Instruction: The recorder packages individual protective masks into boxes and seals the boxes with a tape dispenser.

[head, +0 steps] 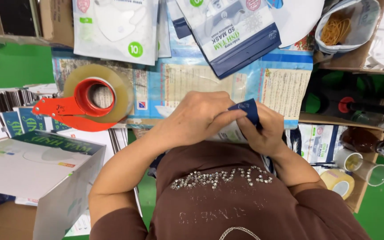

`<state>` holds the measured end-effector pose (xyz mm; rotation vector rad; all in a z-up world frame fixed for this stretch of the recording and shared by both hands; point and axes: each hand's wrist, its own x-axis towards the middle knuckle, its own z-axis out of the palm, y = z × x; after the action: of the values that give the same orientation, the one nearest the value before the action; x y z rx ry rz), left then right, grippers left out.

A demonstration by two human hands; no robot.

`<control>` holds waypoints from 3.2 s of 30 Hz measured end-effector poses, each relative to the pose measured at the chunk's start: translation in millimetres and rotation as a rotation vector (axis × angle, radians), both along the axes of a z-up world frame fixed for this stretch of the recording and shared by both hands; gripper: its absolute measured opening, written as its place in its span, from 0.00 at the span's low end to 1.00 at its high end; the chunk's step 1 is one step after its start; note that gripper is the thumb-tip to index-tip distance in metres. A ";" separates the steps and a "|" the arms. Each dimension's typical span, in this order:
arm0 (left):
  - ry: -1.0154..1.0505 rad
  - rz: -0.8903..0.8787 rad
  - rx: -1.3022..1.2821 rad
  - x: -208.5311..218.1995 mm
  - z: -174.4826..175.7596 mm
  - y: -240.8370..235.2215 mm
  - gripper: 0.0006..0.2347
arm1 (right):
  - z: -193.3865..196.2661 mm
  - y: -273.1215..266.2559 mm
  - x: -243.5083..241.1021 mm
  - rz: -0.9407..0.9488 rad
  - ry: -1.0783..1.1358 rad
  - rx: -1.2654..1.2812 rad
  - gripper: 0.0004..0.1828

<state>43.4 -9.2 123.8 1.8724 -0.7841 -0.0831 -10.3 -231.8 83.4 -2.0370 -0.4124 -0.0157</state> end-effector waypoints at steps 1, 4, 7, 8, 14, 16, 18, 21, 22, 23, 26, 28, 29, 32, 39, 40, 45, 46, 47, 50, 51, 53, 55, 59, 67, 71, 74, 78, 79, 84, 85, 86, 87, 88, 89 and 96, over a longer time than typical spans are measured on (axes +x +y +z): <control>-0.005 -0.005 0.003 0.6 3.4 -0.2 0.11 | -3.6 -2.7 -1.9 -0.005 -0.005 0.003 0.06; -0.008 -0.056 -0.049 -2.4 7.9 -1.2 0.07 | -7.9 -10.2 -5.2 0.027 0.065 0.002 0.05; -0.100 0.030 -0.059 -5.2 1.9 -0.9 0.08 | -4.3 -10.4 -5.5 0.146 0.111 0.071 0.07; -0.145 0.078 -0.041 -4.9 -0.3 -1.0 0.09 | -5.6 -8.3 -9.6 0.088 0.065 0.052 0.09; -0.178 0.233 -0.017 8.3 -10.8 17.7 0.10 | -16.1 -24.0 -1.7 0.119 0.152 0.092 0.06; -0.133 0.306 -0.012 11.4 -12.2 32.1 0.09 | -11.1 -20.3 5.3 0.158 0.158 0.086 0.07; -0.006 0.458 0.052 16.4 -9.8 44.6 0.17 | -6.5 -8.0 13.0 0.072 0.341 0.131 0.11; 0.145 0.697 0.307 47.4 -8.8 85.0 0.16 | 12.3 34.7 72.0 -0.137 0.618 0.329 0.12; 0.150 0.699 0.312 59.0 -9.6 98.8 0.16 | 9.0 53.6 97.2 -0.134 0.624 0.331 0.12; 0.038 0.615 0.066 70.7 -9.7 112.9 0.17 | 6.4 72.8 122.4 -0.002 0.648 0.589 0.14; -0.178 0.658 0.041 108.2 -66.1 158.2 0.26 | -41.7 119.7 193.3 0.198 0.672 0.963 0.19; -0.254 0.806 0.263 120.7 -111.7 180.2 0.30 | -74.2 142.3 207.8 0.261 0.711 1.072 0.23; -0.279 0.841 0.379 124.2 -127.6 185.9 0.29 | -83.4 150.3 202.8 0.075 0.688 0.786 0.30; -0.224 0.909 0.464 130.4 -140.2 181.1 0.27 | -126.2 158.4 185.9 -0.062 0.593 0.498 0.45; 0.183 1.048 0.295 140.7 -126.8 169.0 0.25 | -85.4 215.3 209.0 -0.049 0.680 0.569 0.53; 0.174 1.055 0.289 138.4 -132.5 169.5 0.25 | -87.7 217.4 207.0 -0.040 0.671 0.567 0.53; 0.058 1.100 -0.144 109.2 -105.4 158.3 0.23 | -65.2 182.7 170.0 0.077 0.294 0.652 0.49; 0.066 1.114 -0.151 95.2 -89.5 154.3 0.23 | -41.4 157.6 148.1 0.087 0.302 0.641 0.49; 0.174 0.860 -0.285 81.3 -75.5 151.2 0.31 | -19.1 133.2 127.0 0.083 0.345 0.501 0.36; 0.207 0.573 -0.330 2.9 -33.4 118.0 0.48 | -19.2 55.3 76.3 0.120 0.351 0.236 0.28; 0.112 0.498 -0.224 -22.1 -14.0 103.8 0.57 | -23.2 36.0 59.4 0.129 0.274 0.143 0.30; 0.080 0.452 -0.204 -44.3 -10.8 84.9 0.57 | -79.2 -16.2 46.0 0.178 0.088 -0.024 0.36; 0.049 0.439 -0.176 -65.7 -41.9 66.8 0.56 | -126.9 -57.9 34.0 0.256 -0.111 -0.167 0.42; -0.147 0.546 -0.144 -87.7 -111.2 45.5 0.53 | -213.0 -80.4 35.3 0.329 -0.032 -0.201 0.35; 0.148 0.805 -0.251 -131.6 -7.8 57.6 0.38 | -107.5 0.0 36.8 0.426 0.426 0.421 0.41; 0.363 1.229 -0.493 -219.6 22.6 152.6 0.33 | -60.9 51.4 52.9 0.808 0.565 0.500 0.52; 0.192 1.441 -0.524 -281.6 65.6 229.7 0.25 | -82.7 76.7 65.0 0.915 0.655 0.496 0.44; 0.099 1.266 -0.983 -300.6 119.9 260.9 0.24 | -132.0 88.2 67.2 0.743 0.743 0.364 0.28; 0.091 1.272 -0.972 -300.0 119.8 265.6 0.24 | -135.6 88.2 67.2 0.753 0.742 0.374 0.28; 0.359 1.623 -0.971 -297.1 98.2 299.3 0.22 | -139.8 83.5 65.6 0.620 0.767 0.358 0.21; 0.356 1.630 -0.968 -295.1 91.6 305.6 0.22 | -140.9 84.2 65.7 0.627 0.770 0.360 0.21; 0.463 1.671 -0.905 -291.5 84.0 312.3 0.21 | -141.9 83.6 65.6 0.627 0.773 0.375 0.20; 0.570 1.708 -0.841 -288.3 76.1 319.1 0.21 | -143.2 83.0 65.4 0.627 0.776 0.391 0.20; 0.572 1.709 -0.844 -282.0 75.2 320.2 0.21 | -144.4 81.5 65.7 0.628 0.778 0.387 0.20; 0.649 1.739 -0.778 -276.3 74.4 321.3 0.21 | -145.5 80.0 65.3 0.624 0.808 0.414 0.20; 1.029 1.766 -0.523 -266.9 -14.8 363.3 0.20 | -148.2 78.1 71.6 0.655 0.750 0.379 0.20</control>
<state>-223.4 354.2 109.1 1.1549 1.4516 0.2439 61.3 -153.6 -64.8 -1.3276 -0.5193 0.9624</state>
